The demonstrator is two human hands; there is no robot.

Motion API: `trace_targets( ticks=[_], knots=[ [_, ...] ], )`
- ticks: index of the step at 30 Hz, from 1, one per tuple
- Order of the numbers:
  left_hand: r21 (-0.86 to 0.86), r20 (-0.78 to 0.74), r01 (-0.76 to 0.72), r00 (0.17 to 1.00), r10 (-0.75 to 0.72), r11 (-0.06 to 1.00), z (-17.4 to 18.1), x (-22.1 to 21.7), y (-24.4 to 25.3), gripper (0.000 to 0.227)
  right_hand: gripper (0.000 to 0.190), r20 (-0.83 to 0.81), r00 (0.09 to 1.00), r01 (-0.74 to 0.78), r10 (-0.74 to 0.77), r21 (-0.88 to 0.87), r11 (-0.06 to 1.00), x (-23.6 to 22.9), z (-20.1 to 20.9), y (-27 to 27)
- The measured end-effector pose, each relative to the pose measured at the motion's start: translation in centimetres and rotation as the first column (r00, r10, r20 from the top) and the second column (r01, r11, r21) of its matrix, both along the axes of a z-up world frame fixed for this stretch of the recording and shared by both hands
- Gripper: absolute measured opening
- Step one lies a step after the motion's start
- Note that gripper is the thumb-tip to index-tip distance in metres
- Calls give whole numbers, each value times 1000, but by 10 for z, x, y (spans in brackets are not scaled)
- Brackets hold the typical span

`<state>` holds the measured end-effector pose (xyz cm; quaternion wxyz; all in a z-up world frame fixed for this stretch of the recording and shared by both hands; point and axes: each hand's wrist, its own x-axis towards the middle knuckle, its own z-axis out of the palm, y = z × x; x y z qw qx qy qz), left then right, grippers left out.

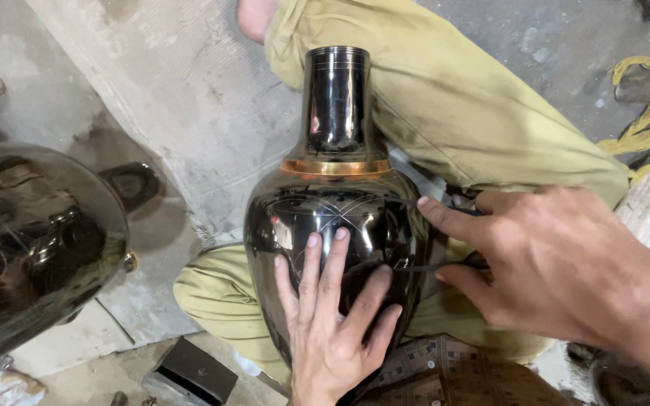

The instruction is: The person is sitting on the floor and using a small metal tool to engrave a pattern onto the surface of a large, shiny metal vessel. They hold the vessel steady with one hand while carefully carving lines with the other.

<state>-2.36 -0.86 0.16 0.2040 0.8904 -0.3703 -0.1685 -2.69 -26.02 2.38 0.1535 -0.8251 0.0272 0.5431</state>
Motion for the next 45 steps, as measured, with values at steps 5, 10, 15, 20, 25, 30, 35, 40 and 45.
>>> trace_targets(
  ticks=[5, 10, 15, 20, 25, 30, 35, 40, 45],
  knots=[
    [-3, 5, 0, 1000, 0, 1000, 0, 1, 0, 38, 73, -81, 996, 46, -47, -18, 999, -11, 0, 4],
    [4, 1, -11, 1000, 11, 1000, -2, 1, 1, 38, 73, 104, 974, 194, -200, 63, 979, -27, -7, 7],
    [-10, 10, -8, 1000, 8, 1000, -3, 2, 2, 39, 73, 78, 968, 235, -239, 64, 970, -36, -9, 11],
    [-31, 22, -8, 1000, 8, 999, -3, 4, -1, 40, 71, 167, 931, 307, -323, 116, 945, -40, -11, 10],
    [-42, -4, -13, 1000, 12, 999, -2, 5, -2, 44, 66, 274, 867, 374, -416, 192, 907, -53, -20, 9],
    [-92, -2, -13, 1000, 13, 996, -3, 7, -3, 47, 55, 770, 624, 80, -132, 105, 991, -59, -21, 11],
    [-109, 9, 6, 1000, -5, 994, -5, 7, 0, 50, 58, 155, 843, 499, -515, 131, 857, -42, -19, 11],
    [-429, -105, -219, 976, 193, 876, -17, 7, 14, 60, 54, 632, 679, 299, -374, 227, 927, -47, -8, 17],
    [-690, -541, -552, 823, 174, 468, -33, 12, 20, 80, 41, 761, 596, 76, -254, 262, 962, -56, 6, 31]
  ],
)
